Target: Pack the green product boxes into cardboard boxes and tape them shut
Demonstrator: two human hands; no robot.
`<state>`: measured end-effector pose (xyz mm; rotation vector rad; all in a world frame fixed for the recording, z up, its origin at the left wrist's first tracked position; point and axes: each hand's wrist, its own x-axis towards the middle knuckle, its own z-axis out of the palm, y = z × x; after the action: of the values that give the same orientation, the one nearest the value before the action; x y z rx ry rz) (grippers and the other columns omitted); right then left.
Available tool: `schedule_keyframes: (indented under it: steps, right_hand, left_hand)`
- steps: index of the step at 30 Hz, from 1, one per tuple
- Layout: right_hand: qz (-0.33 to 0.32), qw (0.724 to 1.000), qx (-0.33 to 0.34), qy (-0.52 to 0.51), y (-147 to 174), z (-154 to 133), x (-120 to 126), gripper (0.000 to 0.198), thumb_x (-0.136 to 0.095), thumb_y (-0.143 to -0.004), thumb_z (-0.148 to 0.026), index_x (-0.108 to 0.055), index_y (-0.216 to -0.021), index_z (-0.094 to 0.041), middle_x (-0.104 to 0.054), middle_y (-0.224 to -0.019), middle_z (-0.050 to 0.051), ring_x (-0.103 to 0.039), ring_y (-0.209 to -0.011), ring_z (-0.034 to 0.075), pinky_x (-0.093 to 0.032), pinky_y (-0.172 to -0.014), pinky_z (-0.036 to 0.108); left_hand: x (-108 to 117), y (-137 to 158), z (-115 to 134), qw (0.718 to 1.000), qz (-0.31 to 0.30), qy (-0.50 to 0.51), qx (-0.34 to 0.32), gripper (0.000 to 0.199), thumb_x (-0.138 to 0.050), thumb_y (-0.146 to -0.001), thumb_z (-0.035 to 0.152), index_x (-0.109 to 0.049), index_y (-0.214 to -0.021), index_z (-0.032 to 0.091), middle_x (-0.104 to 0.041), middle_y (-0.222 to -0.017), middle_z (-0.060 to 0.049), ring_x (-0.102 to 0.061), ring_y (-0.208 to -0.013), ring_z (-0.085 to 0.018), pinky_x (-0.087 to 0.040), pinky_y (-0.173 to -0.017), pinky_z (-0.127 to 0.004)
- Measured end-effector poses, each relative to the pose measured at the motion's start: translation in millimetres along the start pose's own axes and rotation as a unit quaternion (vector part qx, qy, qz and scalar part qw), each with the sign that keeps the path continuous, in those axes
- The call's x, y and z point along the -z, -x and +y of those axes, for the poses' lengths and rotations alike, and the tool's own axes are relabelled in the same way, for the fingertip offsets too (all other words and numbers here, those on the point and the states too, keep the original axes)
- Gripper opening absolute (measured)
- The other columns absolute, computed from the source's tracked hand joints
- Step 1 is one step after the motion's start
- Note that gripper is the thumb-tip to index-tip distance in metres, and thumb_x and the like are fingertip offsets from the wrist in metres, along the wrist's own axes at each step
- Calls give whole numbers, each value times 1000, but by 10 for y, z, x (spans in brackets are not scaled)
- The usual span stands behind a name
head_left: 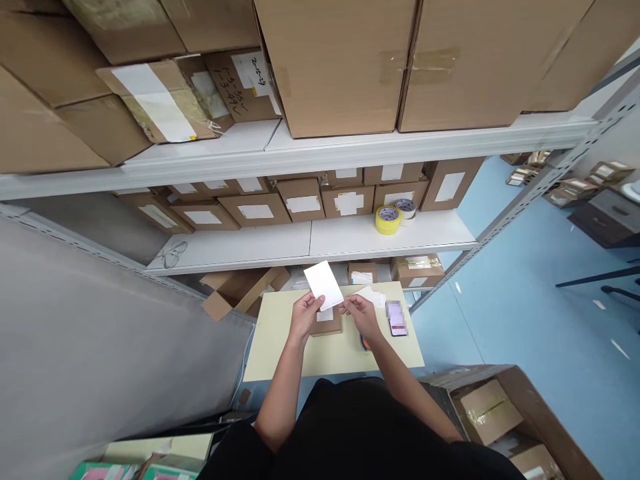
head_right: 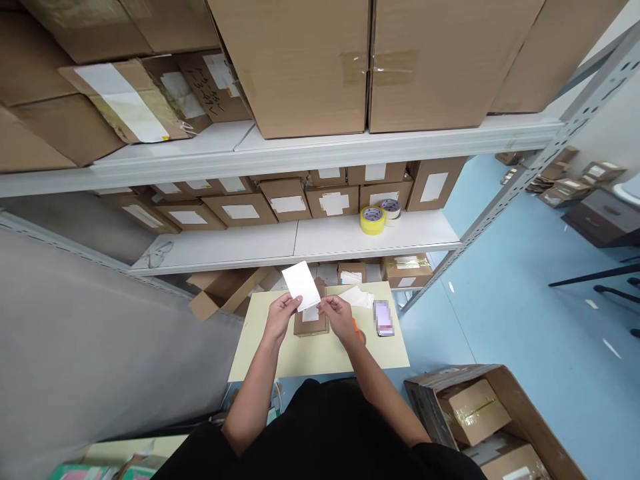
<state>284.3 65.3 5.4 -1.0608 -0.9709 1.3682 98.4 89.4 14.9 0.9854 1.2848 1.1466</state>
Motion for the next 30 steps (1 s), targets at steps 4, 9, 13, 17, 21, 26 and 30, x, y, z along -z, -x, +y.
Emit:
schedule_keyframes:
  steps: [4,9,13,17,21,26,30]
  right_hand:
    - [-6,1000,0,-4,15,-44,15,28,-74,-83,-49,-70,-84,-21,-76,-82,4,-68,-74,18,-56,-74,32]
    - [-21,1000,4,-6,23,-46,-37,28,-72,-85,-50,-70,-85,-22,-75,-82,4,-68,-74,18,-54,-74,31]
    - [-42,998,36,6,40,19,-111,28,-71,-87,-51,-72,-86,-23,-72,-80,2,-66,-75,18,-53,-73,30]
    - [-74,996,38,16,39,131,-150,32,-71,-88,-53,-70,-80,-23,-66,-69,0,-61,-64,17,-50,-64,29]
    - [-45,998,32,22,48,187,-177,32,-72,-87,-53,-66,-78,-23,-67,-70,0,-61,-63,17,-50,-65,30]
    - [-9,1000,28,7,54,223,-218,28,-69,-88,-51,-63,-80,-25,-69,-72,2,-66,-71,21,-53,-73,34]
    - [-25,1000,15,1,29,335,-263,26,-69,-87,-49,-63,-77,-26,-66,-73,0,-63,-69,20,-52,-70,33]
  left_hand:
    - [11,-5,-44,1000,-12,-27,4,56,-80,-76,58,-76,-110,13,-79,-100,-12,-71,-84,-22,-56,-75,-32]
    - [-54,82,-52,967,83,-223,-85,62,-81,-78,47,-68,-133,21,-70,-129,-13,-66,-116,-28,-54,-93,-36]
    - [-158,245,-17,973,-58,-201,-101,41,-67,-89,55,-80,-111,22,-77,-114,-10,-70,-105,-26,-56,-90,-34]
    - [-171,309,-31,982,-105,-136,-74,45,-66,-89,60,-83,-105,22,-80,-99,-7,-71,-98,-27,-57,-88,-34]
    - [-135,295,-64,989,-68,-106,-74,48,-64,-88,63,-83,-87,20,-77,-84,-6,-71,-89,-25,-58,-84,-33]
    - [-74,323,-99,998,-41,-24,-34,60,-64,-85,71,-83,-103,18,-79,-101,-11,-72,-94,-26,-60,-85,-36]
    - [21,335,-200,996,-72,-41,-41,56,-76,-79,66,-83,-111,21,-80,-108,-11,-73,-101,-29,-59,-93,-40]
